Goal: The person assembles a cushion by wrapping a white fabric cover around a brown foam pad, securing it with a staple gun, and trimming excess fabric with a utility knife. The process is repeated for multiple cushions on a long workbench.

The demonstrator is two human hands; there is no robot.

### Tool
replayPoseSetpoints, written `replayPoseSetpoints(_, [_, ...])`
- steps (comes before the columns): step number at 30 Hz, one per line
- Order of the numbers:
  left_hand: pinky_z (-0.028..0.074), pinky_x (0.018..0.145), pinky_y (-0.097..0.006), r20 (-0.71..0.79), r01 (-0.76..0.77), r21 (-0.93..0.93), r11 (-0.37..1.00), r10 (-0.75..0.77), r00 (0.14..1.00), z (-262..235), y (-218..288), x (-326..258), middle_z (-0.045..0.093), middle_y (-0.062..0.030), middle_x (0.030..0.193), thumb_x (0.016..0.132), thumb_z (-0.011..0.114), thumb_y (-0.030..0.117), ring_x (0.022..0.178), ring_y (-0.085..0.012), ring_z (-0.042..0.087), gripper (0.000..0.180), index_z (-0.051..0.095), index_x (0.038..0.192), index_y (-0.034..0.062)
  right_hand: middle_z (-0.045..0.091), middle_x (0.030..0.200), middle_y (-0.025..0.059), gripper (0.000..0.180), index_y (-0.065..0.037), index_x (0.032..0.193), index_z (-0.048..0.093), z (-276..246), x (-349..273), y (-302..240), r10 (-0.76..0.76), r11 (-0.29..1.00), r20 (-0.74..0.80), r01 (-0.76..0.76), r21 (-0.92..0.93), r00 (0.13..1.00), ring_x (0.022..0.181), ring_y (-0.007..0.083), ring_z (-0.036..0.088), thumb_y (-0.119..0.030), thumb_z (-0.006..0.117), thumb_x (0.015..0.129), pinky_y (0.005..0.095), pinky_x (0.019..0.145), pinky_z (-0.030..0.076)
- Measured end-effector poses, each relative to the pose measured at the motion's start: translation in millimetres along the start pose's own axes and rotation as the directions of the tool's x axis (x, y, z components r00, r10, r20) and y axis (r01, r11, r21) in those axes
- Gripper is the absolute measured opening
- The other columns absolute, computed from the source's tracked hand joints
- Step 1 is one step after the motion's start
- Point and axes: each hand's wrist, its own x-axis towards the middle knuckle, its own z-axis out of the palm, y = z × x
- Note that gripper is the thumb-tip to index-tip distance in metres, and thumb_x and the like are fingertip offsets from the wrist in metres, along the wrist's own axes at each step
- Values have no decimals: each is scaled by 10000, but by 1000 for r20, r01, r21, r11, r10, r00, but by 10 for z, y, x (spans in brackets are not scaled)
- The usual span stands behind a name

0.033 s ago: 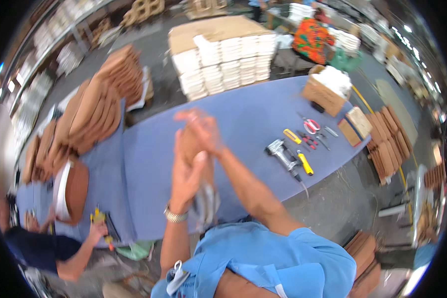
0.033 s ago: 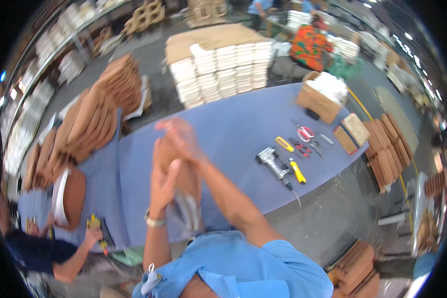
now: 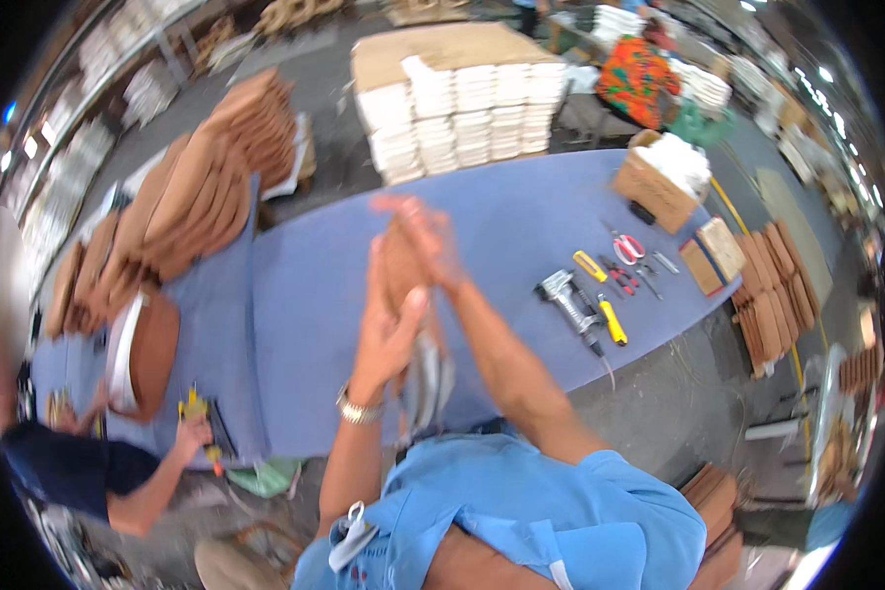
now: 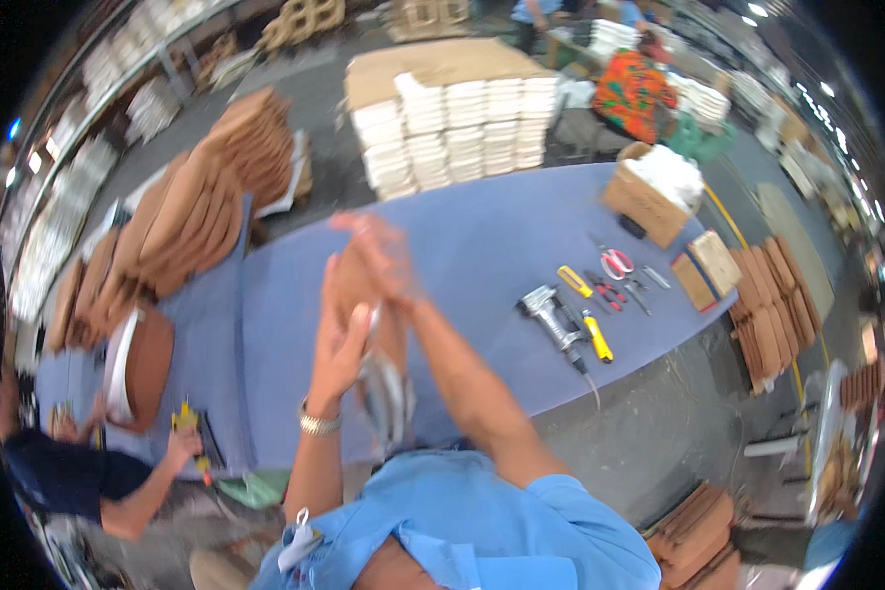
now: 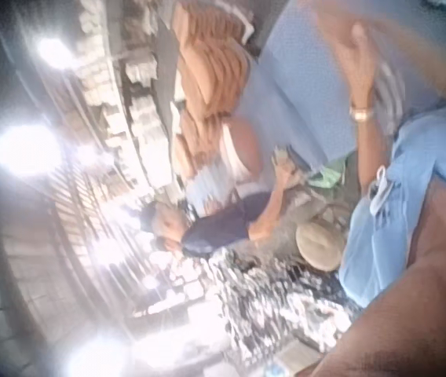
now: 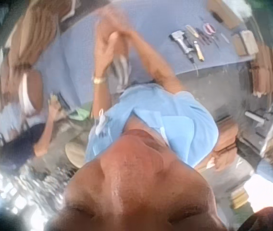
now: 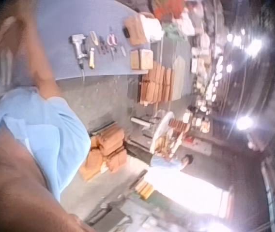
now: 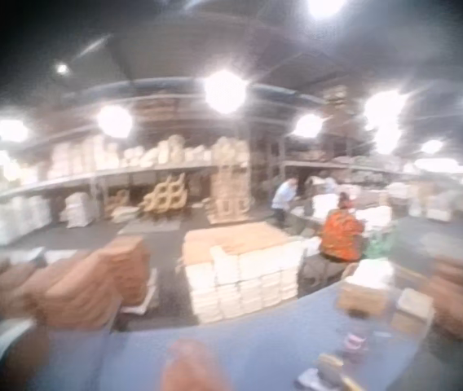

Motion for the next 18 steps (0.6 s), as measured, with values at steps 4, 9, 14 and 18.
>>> replayPoseSetpoints(4, [144, 1294, -391, 14, 126, -319, 939, -129, 992, -58, -370, -48, 147, -135, 1731, 1110, 232, 530, 1593, -255, 143, 744, 142, 1660, 36, 694, 1290, 131, 533, 10, 1343, 670, -89, -128, 0, 199, 961, 9, -197, 194, 980, 1207, 210, 598, -414, 454, 1103, 341, 1054, 441])
replayPoseSetpoints(9, [116, 1302, -390, -31, 123, -401, 908, -147, 989, 120, -484, 29, 115, -144, 1739, 1131, 213, 526, 1607, -263, 88, 727, 120, 1664, 41, 593, 1467, 163, 561, 52, 1375, 632, -85, -126, -106, 1, 998, 17, -2, 69, 1000, 1408, 250, 480, -402, 438, 1108, 374, 1196, 318])
replayPoseSetpoints(14, [120, 1301, -396, -28, 109, -385, 917, -130, 991, 141, -364, -37, 100, -129, 1743, 1128, 196, 529, 1605, -270, 99, 714, 107, 1672, 75, 561, 1503, 150, 614, 27, 1460, 560, -63, -219, -116, 124, 984, -13, -121, 130, 992, 1442, 244, 452, -455, 463, 1091, 368, 1225, 281])
replayPoseSetpoints(18, [44, 1295, -424, 19, -13, -223, 975, 18, 1000, 54, -265, -133, 68, -168, 1744, 1130, 288, 462, 1610, -320, 10, 703, 132, 1660, 27, 583, 1427, 92, 709, -2, 1513, 508, 40, -370, -8, 51, 999, -69, -51, 1, 996, 1239, 160, 562, -542, 460, 1056, 321, 1079, 441])
